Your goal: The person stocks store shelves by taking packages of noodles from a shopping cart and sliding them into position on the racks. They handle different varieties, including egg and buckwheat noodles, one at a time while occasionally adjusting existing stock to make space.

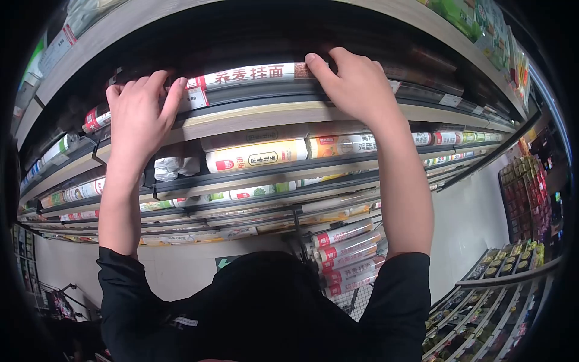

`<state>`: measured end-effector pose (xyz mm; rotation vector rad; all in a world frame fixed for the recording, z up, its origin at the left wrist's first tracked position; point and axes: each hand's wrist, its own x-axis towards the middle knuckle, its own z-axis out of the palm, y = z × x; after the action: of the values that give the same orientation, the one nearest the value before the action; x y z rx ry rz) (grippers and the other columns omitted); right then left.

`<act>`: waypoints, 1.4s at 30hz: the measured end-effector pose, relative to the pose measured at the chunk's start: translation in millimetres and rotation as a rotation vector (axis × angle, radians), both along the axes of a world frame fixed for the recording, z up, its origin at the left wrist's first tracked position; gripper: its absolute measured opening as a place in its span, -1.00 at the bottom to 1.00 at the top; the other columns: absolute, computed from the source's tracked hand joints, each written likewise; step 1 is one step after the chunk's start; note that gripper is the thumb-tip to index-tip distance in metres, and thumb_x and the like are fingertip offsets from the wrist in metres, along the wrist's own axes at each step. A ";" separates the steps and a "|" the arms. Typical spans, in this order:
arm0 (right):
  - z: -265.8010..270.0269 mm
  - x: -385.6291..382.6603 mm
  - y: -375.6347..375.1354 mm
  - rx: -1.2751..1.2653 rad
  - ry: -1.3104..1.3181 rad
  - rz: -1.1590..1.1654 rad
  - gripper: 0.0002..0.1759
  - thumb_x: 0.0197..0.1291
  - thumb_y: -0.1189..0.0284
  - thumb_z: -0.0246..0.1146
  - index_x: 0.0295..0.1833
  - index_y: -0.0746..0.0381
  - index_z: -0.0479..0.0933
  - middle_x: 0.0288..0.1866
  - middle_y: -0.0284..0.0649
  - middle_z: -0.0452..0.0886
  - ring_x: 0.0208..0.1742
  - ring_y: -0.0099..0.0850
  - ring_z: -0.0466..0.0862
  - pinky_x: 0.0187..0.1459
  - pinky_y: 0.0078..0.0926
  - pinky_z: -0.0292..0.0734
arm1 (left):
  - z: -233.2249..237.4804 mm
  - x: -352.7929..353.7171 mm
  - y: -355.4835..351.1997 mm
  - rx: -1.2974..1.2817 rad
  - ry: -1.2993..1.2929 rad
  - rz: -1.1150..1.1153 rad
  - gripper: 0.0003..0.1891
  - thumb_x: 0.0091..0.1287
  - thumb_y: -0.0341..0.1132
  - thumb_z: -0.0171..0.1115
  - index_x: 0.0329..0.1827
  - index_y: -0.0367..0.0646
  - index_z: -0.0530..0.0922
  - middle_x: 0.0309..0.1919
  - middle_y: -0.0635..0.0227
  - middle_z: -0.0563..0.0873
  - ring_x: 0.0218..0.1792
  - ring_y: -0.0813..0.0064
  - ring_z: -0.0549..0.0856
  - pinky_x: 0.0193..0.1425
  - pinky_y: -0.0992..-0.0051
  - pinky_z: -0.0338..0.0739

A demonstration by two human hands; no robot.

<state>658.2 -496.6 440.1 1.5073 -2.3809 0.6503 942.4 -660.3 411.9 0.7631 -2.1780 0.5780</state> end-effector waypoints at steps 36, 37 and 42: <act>-98.2 5.5 205.4 -0.712 -0.431 -0.047 -0.59 0.47 0.46 0.19 0.34 0.38 0.55 0.17 0.03 0.72 0.18 -0.31 0.71 0.22 -0.38 0.58 | -101.0 -56.6 120.2 0.340 0.320 -1.023 -0.21 -0.03 -0.44 0.80 0.31 -0.29 0.55 0.13 0.15 0.69 0.08 0.27 0.74 0.20 0.30 0.73; -115.8 1.5 222.3 -0.692 -0.418 -0.159 -0.59 0.46 0.32 0.19 0.24 0.39 0.60 0.06 0.06 0.74 0.09 -0.23 0.74 0.15 -0.31 0.60 | -119.1 -66.8 130.9 0.493 0.219 -1.038 -0.24 -0.03 -0.41 0.81 0.26 -0.25 0.56 0.04 0.20 0.72 0.06 0.32 0.74 0.15 0.35 0.71; -284.8 -33.6 319.5 -0.237 -0.654 -0.633 -0.46 0.36 0.04 0.22 0.05 0.34 0.71 -0.13 0.10 0.73 -0.06 -0.09 0.75 0.03 -0.18 0.62 | -253.7 -124.0 204.5 1.829 -0.220 -0.830 -0.38 0.14 -0.25 0.74 0.16 -0.27 0.56 -0.16 0.33 0.73 -0.14 0.56 0.72 -0.01 0.46 0.64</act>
<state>624.5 -177.1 155.3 0.4045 -2.8616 1.3269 818.4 -455.7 158.2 0.4080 -2.4427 -2.0298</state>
